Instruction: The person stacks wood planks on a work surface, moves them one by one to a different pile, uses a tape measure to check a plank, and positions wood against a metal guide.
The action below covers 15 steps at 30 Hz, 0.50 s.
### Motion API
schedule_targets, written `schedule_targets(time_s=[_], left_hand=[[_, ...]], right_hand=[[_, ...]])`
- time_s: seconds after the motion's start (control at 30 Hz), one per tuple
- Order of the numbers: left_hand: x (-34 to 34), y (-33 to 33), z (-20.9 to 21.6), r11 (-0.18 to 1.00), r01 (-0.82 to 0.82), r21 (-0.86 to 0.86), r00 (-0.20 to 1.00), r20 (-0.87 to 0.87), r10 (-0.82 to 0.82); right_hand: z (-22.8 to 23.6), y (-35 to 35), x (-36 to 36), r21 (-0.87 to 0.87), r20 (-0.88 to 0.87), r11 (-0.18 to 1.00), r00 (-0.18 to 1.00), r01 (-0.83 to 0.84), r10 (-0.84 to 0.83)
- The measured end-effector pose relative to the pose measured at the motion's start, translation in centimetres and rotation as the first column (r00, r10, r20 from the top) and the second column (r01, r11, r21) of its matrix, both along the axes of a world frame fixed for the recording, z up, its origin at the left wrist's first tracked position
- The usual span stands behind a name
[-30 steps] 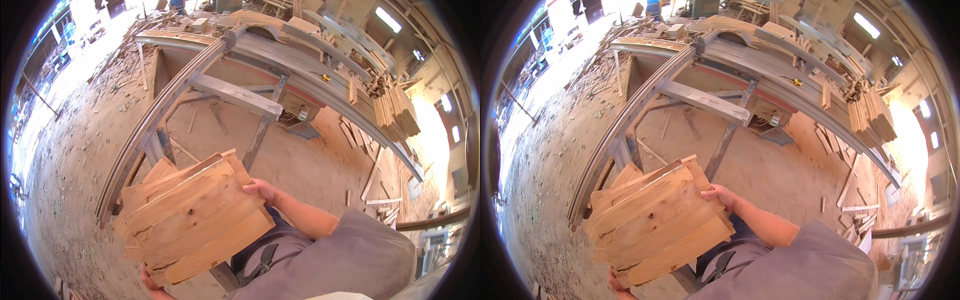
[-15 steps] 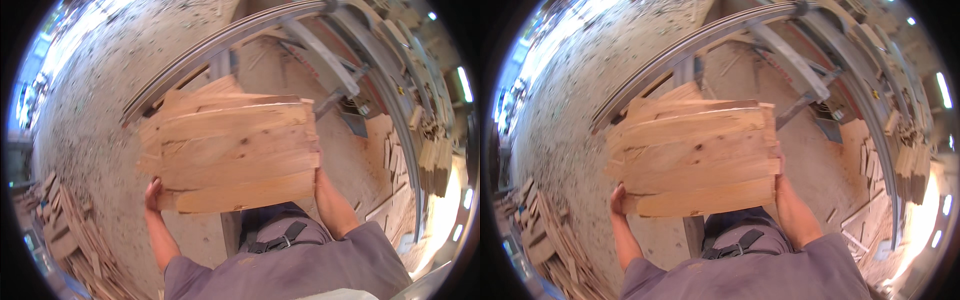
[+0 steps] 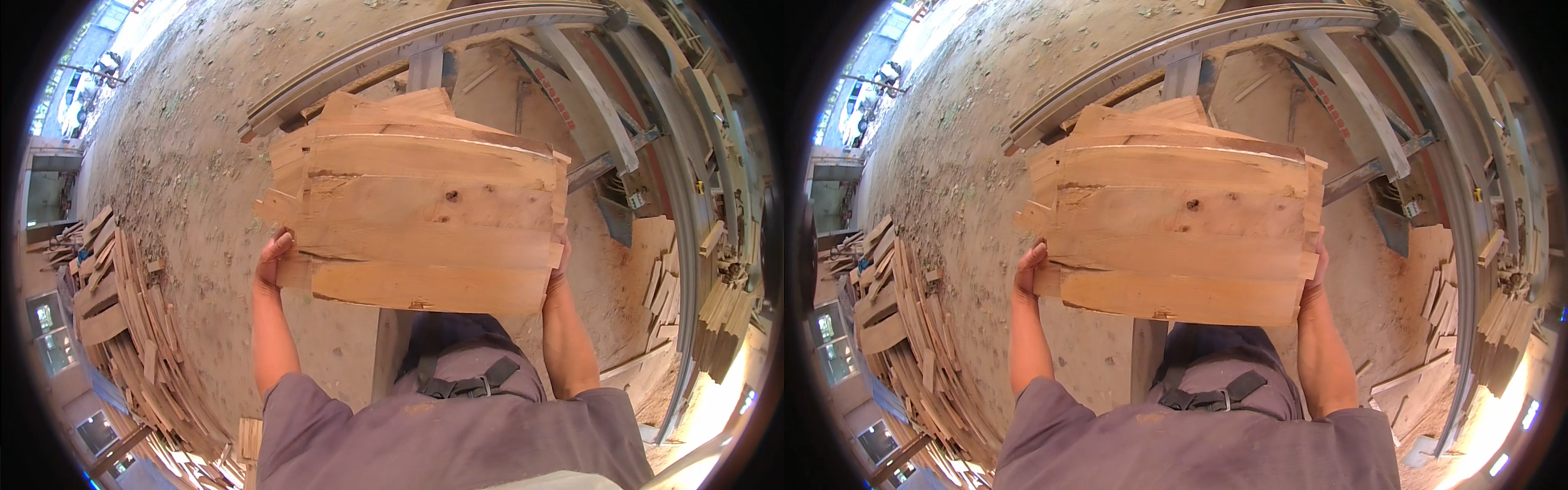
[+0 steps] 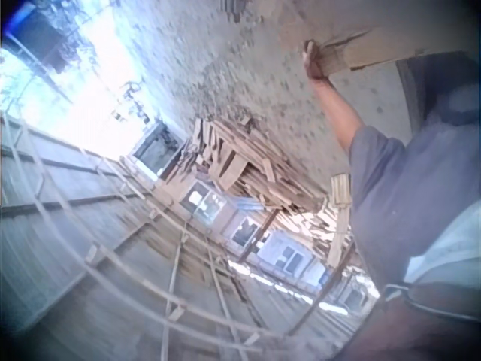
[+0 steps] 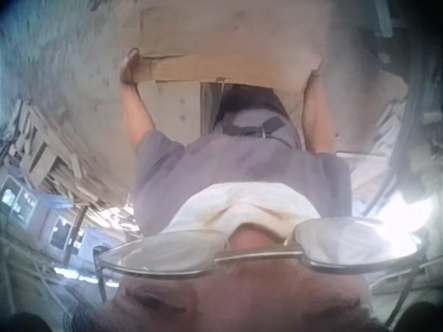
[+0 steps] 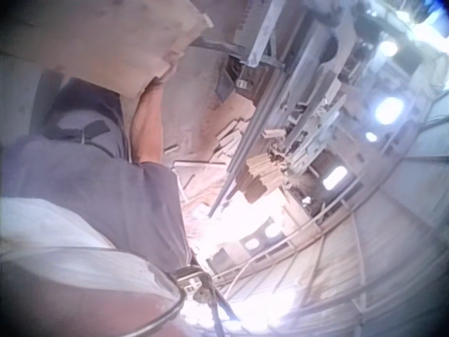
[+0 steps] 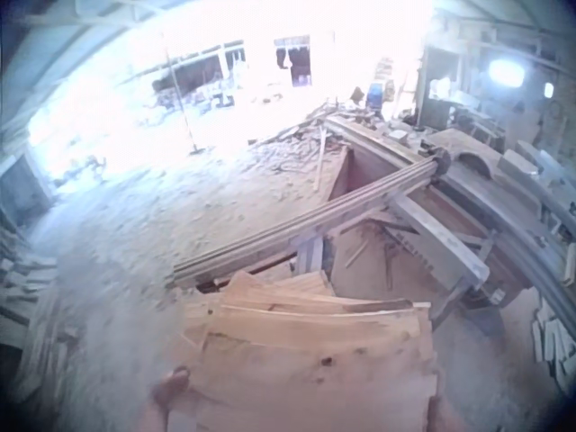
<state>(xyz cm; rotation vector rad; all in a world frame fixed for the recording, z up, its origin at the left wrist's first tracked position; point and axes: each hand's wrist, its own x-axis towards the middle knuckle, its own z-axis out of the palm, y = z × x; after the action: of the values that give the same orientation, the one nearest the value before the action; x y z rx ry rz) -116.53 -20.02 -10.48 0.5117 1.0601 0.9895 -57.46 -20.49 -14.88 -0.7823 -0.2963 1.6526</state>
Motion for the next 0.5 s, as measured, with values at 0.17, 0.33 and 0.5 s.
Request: schedule_targets(time_s=[0.17,0.33,0.5], left_hand=[[0.7,0.3,0.8,1.000,0.004,-0.002,0.999,0.048,-0.004],[-0.4,-0.6,0.1,1.000,0.001,0.019,1.000,-0.002,-0.001],[0.4,0.0,0.9,0.997,0.027,0.065,1.000,0.008,-0.028]], right_hand=[[1.5,-0.2,-0.7,-0.014,0.028,1.000,1.000,-0.011,0.012],[1.5,-1.1,0.2,-0.100,-0.005,0.992,0.997,-0.079,0.079],[3.4,-2.7,-0.2,-0.001,-0.008,0.995,0.995,-0.103,0.103]])
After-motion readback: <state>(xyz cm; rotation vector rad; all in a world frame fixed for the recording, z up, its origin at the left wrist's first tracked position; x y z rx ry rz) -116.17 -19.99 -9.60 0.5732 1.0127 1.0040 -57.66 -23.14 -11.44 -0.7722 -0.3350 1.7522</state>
